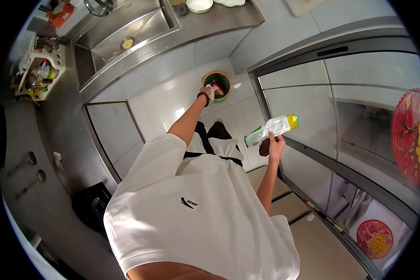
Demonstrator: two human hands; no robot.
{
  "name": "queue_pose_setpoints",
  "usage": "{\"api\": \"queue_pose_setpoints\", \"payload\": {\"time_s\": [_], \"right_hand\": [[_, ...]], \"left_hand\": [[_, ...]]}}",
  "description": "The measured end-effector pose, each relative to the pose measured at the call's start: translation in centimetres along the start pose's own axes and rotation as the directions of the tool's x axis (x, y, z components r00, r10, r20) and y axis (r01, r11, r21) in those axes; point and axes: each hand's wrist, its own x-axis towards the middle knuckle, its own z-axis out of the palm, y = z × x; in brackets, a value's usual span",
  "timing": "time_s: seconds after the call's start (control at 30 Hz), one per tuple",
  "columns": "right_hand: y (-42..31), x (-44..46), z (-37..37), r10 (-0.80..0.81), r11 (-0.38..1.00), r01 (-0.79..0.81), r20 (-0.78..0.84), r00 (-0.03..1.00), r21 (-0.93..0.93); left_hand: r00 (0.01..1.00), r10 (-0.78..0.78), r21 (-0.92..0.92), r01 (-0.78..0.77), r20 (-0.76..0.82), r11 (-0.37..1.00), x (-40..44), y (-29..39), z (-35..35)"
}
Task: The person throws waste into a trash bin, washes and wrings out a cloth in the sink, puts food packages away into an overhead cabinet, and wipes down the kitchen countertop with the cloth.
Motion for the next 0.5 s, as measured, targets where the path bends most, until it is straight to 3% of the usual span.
{"api": "queue_pose_setpoints", "payload": {"time_s": [0.03,0.13,0.17,0.2,0.27,0.3,0.33,0.37,0.4,0.43,0.5], "right_hand": [[-0.2,0.3,0.2,0.016,1.0,-0.016,0.001,1.0,-0.002],[0.4,1.0,0.0,0.052,0.998,-0.052,-0.017,0.998,-0.018],[0.8,1.2,-0.2,0.065,0.998,-0.066,-0.033,0.997,-0.025],[1.2,1.6,-0.3,0.07,0.997,-0.072,-0.037,0.997,-0.029],[1.2,1.7,-0.4,0.091,0.996,-0.092,-0.038,0.995,-0.021],[1.4,1.7,-0.5,0.097,0.995,-0.098,-0.046,0.994,-0.026],[1.5,1.7,-0.7,0.128,0.991,-0.13,-0.065,0.99,-0.037],[1.6,1.7,-1.0,0.158,0.986,-0.162,-0.084,0.984,-0.047],[1.8,1.9,-1.5,0.164,0.984,-0.169,-0.092,0.982,-0.051],[2.1,2.4,-1.8,0.163,0.984,-0.17,-0.107,0.981,-0.06],[2.6,3.1,-2.8,0.168,0.982,-0.177,-0.124,0.978,-0.066]], "left_hand": [[0.999,-0.016,0.106,0.021,-0.05,0.994,2.9,-0.7,0.3],[0.988,0.053,0.332,-0.098,0.142,0.938,12.6,-3.1,2.3],[0.881,0.409,0.694,-0.448,0.236,0.564,13.3,-3.6,2.5],[0.883,0.403,0.694,-0.447,0.241,0.565,14.2,-3.6,2.3],[0.902,0.32,0.509,-0.428,0.289,0.747,16.2,-3.9,2.4],[0.864,0.273,0.864,-0.476,0.424,0.164,11.4,0.5,3.0],[0.863,0.264,0.861,-0.481,0.431,0.164,9.8,1.8,3.3],[0.938,0.231,0.678,-0.345,0.257,0.649,8.9,2.5,3.5],[0.988,0.099,0.289,-0.13,0.118,0.948,8.3,3.0,3.9],[0.995,-0.089,-0.192,0.096,0.046,0.977,8.9,3.0,4.0],[0.995,-0.052,-0.134,0.062,0.082,0.989,9.9,3.5,4.3]]}}
